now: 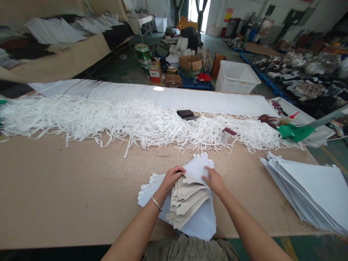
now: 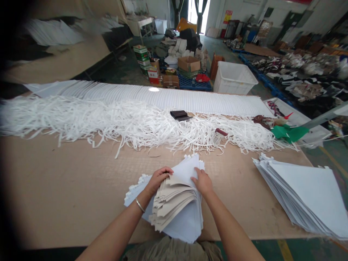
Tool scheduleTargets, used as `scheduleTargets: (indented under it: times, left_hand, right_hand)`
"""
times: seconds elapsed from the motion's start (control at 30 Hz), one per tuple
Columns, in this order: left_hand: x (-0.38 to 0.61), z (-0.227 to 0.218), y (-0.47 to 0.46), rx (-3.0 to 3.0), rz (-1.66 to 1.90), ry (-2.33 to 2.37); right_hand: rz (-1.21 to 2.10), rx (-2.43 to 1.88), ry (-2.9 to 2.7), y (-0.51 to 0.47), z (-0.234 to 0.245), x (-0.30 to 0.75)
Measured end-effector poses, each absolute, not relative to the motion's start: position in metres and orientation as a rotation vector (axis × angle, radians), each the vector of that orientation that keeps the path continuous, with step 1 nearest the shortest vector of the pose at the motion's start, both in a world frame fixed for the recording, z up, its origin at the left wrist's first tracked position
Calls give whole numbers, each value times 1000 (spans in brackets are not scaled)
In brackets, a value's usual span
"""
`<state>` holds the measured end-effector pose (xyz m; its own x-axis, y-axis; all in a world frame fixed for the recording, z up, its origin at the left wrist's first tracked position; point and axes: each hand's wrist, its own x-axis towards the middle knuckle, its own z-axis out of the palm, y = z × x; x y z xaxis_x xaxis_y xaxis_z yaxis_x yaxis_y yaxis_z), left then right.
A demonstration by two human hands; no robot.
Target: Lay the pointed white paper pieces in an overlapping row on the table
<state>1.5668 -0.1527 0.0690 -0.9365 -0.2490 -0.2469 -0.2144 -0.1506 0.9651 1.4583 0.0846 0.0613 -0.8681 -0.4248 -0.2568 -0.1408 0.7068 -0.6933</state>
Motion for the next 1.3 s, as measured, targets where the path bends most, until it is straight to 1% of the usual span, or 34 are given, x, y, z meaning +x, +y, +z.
scheduleTargets:
  times: [0.07,0.13,0.17,0.23,0.3,0.33,0.37,0.4,0.43,0.53,0.57,0.6,0.7,0.8,0.9,1.0,1.17,1.23,1.3]
  left_hand:
    - [1568,71,-154,489,-2230,-2102]
    - [1568,73,-155,420,-2156,-2146]
    - [1567,74,-155,417,-2117,-2159]
    - [1566,74,-154,462,-2078,-2161]
    - [1564,73,-152,525,-2150,-2118]
    - [1564,73,-151,542,-2214,-2088]
    - [1563,72,-150,554,-2278,-2051]
    - [1563,71,-149,567,-2326,-2011]
    - [1563,71,-149,582,-2355,-1973]
    - [1563,71,-149,605,-2375,-1918]
    - [1563,72,-150,594,-2363,-1947]
    - [1564,73,-151,567,-2334,-2001]
    - [1564,74,-154,448,-2173,-2177]
    - [1564,75,-156,394,-2105,-2228]
    - [1564,78,-157,336,-2137,-2269]
    - [1563,83,-156,235,-2118,-2339]
    - [1560,86,-155,206,-1998,-2402]
    - [1559,82,-156,239,-1995,-2383]
    - [1559,76,-158,263,-2045,-2337]
  right_hand:
    - [-800,-515,2596,85,56,1457]
    - [-795,-542,2592,85,56,1459]
    - [-865,-555,2561,85,59,1461]
    - [-1148,-525,2416,86,67,1466]
    - [-1501,-385,2156,86,76,1469]
    - [-1613,-300,2046,86,78,1469]
    - [-1638,-240,2014,86,78,1469]
    - [-1582,-228,2067,86,76,1467]
    - [-1448,-266,2194,86,73,1465]
    - [-881,-471,2578,88,56,1458]
    - [-767,-515,2627,89,51,1457]
    - [-716,-540,2643,89,48,1456]
    - [-710,-606,2630,92,44,1457]
    - [-715,-593,2695,95,42,1459]
    - [-785,-506,2701,97,36,1460]
    - [-868,-507,2641,96,32,1458]
    - [-1037,-537,2576,92,45,1464]
    - [-1249,-489,2460,90,56,1473]
    - [-1555,-354,2234,89,65,1481]
